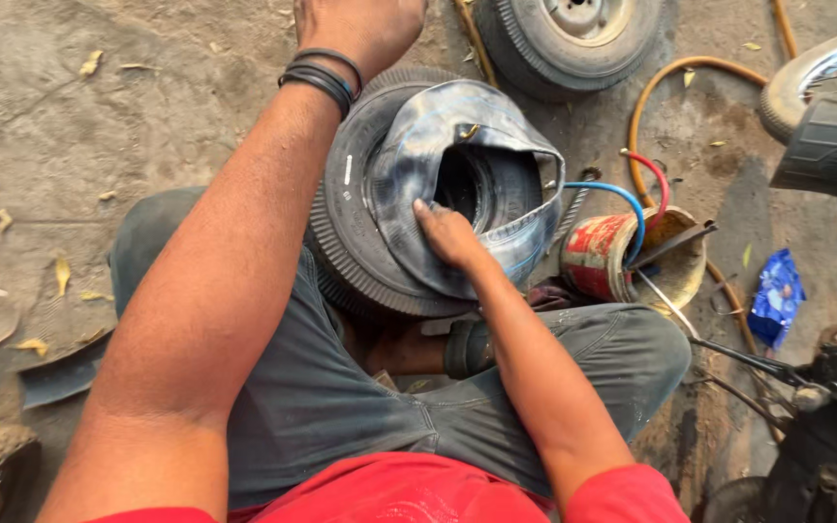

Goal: The person sits on the ground, opens a box containing a new rubber inner tube, and inserts the tube into a small tire. They apply powder from a bottle into the tube, work the tube into the tire casing, and press and seat the tube inside the tire by hand.

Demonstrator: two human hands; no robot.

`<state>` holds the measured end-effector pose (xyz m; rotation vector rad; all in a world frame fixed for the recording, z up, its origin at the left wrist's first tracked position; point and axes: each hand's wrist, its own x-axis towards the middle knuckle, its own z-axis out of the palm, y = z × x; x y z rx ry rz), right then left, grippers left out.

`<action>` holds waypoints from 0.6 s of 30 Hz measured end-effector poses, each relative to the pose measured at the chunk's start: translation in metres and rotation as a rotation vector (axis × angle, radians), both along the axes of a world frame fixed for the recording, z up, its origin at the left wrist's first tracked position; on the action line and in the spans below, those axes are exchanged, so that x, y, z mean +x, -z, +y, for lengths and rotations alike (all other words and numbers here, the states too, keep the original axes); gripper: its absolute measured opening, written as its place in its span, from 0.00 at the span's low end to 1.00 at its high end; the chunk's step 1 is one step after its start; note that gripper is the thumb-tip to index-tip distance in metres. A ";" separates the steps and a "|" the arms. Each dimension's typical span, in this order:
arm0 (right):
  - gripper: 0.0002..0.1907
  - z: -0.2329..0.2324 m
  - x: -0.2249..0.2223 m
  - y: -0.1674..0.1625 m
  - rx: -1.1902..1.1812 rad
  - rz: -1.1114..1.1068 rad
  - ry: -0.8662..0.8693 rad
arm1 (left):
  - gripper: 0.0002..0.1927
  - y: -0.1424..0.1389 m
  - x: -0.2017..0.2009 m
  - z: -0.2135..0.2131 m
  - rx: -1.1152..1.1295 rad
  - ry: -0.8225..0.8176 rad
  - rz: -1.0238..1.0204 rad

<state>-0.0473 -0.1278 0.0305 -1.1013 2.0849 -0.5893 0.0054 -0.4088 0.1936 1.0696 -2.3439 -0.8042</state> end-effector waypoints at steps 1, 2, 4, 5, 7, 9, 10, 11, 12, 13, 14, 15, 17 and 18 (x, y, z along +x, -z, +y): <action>0.41 0.001 -0.002 -0.001 0.037 0.041 -0.024 | 0.19 -0.003 -0.002 0.002 0.014 0.037 -0.026; 0.40 0.002 -0.002 -0.003 0.085 0.034 -0.027 | 0.18 -0.005 -0.003 0.004 0.033 0.074 -0.060; 0.40 0.006 0.001 -0.007 0.184 0.008 -0.040 | 0.19 -0.003 -0.003 0.007 0.023 0.121 -0.126; 0.37 0.006 0.002 -0.006 0.168 -0.031 -0.077 | 0.20 0.000 -0.003 0.007 -0.020 0.130 -0.150; 0.32 0.004 0.004 -0.003 0.145 -0.122 -0.148 | 0.22 0.010 -0.003 0.004 -0.074 0.171 -0.192; 0.20 -0.005 0.000 -0.001 -0.114 -0.154 0.121 | 0.23 0.025 -0.005 0.002 -0.095 0.237 -0.215; 0.14 -0.012 -0.003 -0.002 -0.245 -0.166 0.258 | 0.26 0.034 -0.006 0.002 -0.035 0.240 -0.329; 0.15 -0.019 -0.009 -0.005 -0.319 -0.212 0.400 | 0.29 0.045 -0.008 0.006 0.028 0.242 -0.438; 0.19 -0.026 -0.014 -0.011 -0.395 -0.255 0.533 | 0.31 0.055 -0.011 0.008 0.089 0.236 -0.543; 0.13 -0.030 -0.018 -0.018 -0.494 -0.478 0.552 | 0.35 0.067 -0.012 0.011 0.194 0.232 -0.571; 0.11 -0.031 -0.023 -0.027 -0.588 -0.703 0.571 | 0.38 0.078 -0.014 0.015 0.300 0.231 -0.600; 0.14 -0.031 -0.026 -0.035 -0.679 -0.931 0.586 | 0.41 0.089 -0.015 0.021 0.406 0.228 -0.628; 0.28 -0.029 -0.029 -0.043 -0.488 -0.829 0.418 | 0.33 0.103 -0.024 0.020 0.457 0.346 -0.490; 0.36 -0.026 -0.028 -0.043 -0.392 -0.776 0.345 | 0.30 0.108 -0.028 0.020 0.485 0.413 -0.424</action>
